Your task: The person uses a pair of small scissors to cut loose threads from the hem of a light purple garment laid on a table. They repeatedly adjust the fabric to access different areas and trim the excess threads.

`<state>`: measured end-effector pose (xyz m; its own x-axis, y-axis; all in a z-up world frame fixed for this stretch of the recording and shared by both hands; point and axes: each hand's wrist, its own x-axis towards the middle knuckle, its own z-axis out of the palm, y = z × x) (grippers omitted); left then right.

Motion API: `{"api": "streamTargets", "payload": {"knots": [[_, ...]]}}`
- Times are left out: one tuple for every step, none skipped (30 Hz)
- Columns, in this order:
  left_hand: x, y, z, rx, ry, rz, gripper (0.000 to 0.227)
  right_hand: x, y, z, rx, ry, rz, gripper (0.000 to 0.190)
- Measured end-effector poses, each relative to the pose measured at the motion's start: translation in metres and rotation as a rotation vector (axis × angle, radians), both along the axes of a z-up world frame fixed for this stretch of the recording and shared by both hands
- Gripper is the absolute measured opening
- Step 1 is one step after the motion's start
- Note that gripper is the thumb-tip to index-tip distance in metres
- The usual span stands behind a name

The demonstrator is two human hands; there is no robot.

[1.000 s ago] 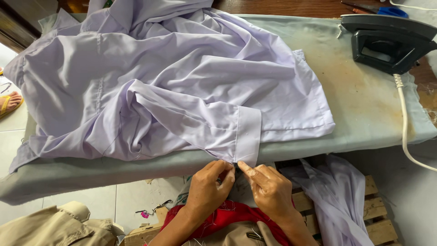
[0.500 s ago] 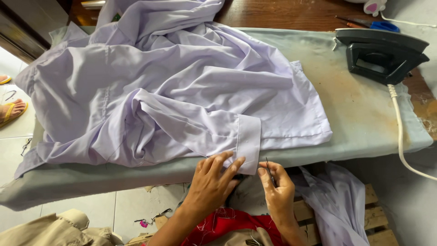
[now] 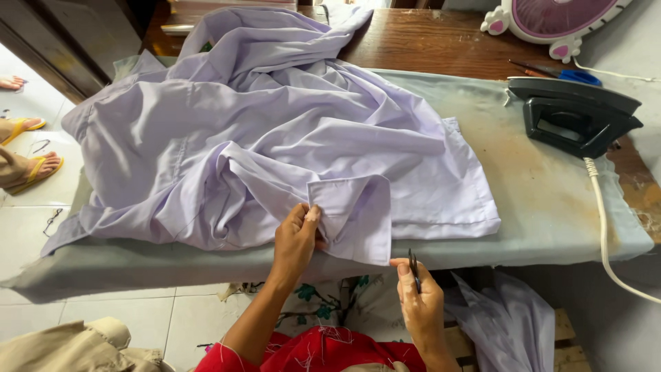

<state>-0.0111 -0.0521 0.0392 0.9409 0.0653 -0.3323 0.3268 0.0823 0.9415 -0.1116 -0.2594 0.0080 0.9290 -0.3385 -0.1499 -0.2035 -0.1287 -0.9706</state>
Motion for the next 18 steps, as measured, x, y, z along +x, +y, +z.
{"api": "streamTargets", "payload": {"knots": [[0.0,0.0,-0.002,0.008,-0.018,0.013,0.03,0.001,0.001,0.004,0.007,0.007,-0.001,0.033],[0.0,0.001,-0.004,0.016,-0.036,0.026,0.03,0.002,0.002,0.008,0.014,0.013,-0.003,0.033],[0.0,0.0,-0.004,0.01,-0.045,0.036,0.03,0.006,0.0,0.008,0.008,0.004,0.007,0.033],[0.0,0.0,-0.003,0.016,-0.037,0.05,0.029,0.009,-0.002,0.008,-0.097,-0.029,-0.031,0.025],[-0.001,-0.001,-0.003,0.02,-0.03,0.066,0.028,0.014,-0.004,0.009,-0.201,-0.064,-0.067,0.018],[-0.002,-0.001,-0.002,0.012,-0.04,0.079,0.028,0.021,-0.007,0.011,-0.208,-0.076,-0.055,0.018],[-0.004,0.0,-0.001,0.037,-0.046,0.074,0.029,0.029,-0.01,0.013,-0.288,-0.087,-0.07,0.02],[-0.005,0.0,0.0,0.061,-0.051,0.069,0.031,0.038,-0.012,0.015,-0.368,-0.098,-0.086,0.022],[-0.001,-0.001,-0.017,0.055,-0.059,0.084,0.031,0.05,-0.011,0.018,-0.373,-0.109,-0.073,0.022],[0.004,-0.002,-0.033,0.06,-0.141,0.12,0.026,0.063,-0.01,0.02,-0.418,-0.122,-0.066,0.028],[0.008,-0.003,-0.049,0.066,-0.222,0.156,0.022,0.075,-0.009,0.023,-0.464,-0.135,-0.059,0.041],[0.006,-0.004,-0.05,0.06,-0.228,0.172,0.022,0.089,-0.009,0.027,-0.469,-0.146,-0.046,0.041],[0.005,-0.005,-0.05,0.13,-0.271,0.159,0.024,0.103,-0.009,0.031,-0.508,-0.168,0.026,0.055],[0.004,-0.005,-0.05,0.201,-0.313,0.147,0.025,0.117,-0.009,0.036,-0.547,-0.19,0.098,0.071],[0.003,-0.007,-0.051,0.2,-0.321,0.162,0.025,0.126,-0.009,0.04,-0.548,-0.203,0.109,0.071],[0.002,-0.009,-0.051,0.294,-0.339,0.137,0.024,0.136,-0.009,0.045,-0.668,-0.285,0.207,0.071],[0.001,-0.01,-0.052,0.389,-0.351,0.112,0.024,0.145,-0.009,0.049,-0.787,-0.365,0.306,0.073],[-0.001,-0.012,-0.048,0.389,-0.354,0.127,0.024,0.155,-0.013,0.045,-0.787,-0.375,0.317,0.073]]}}
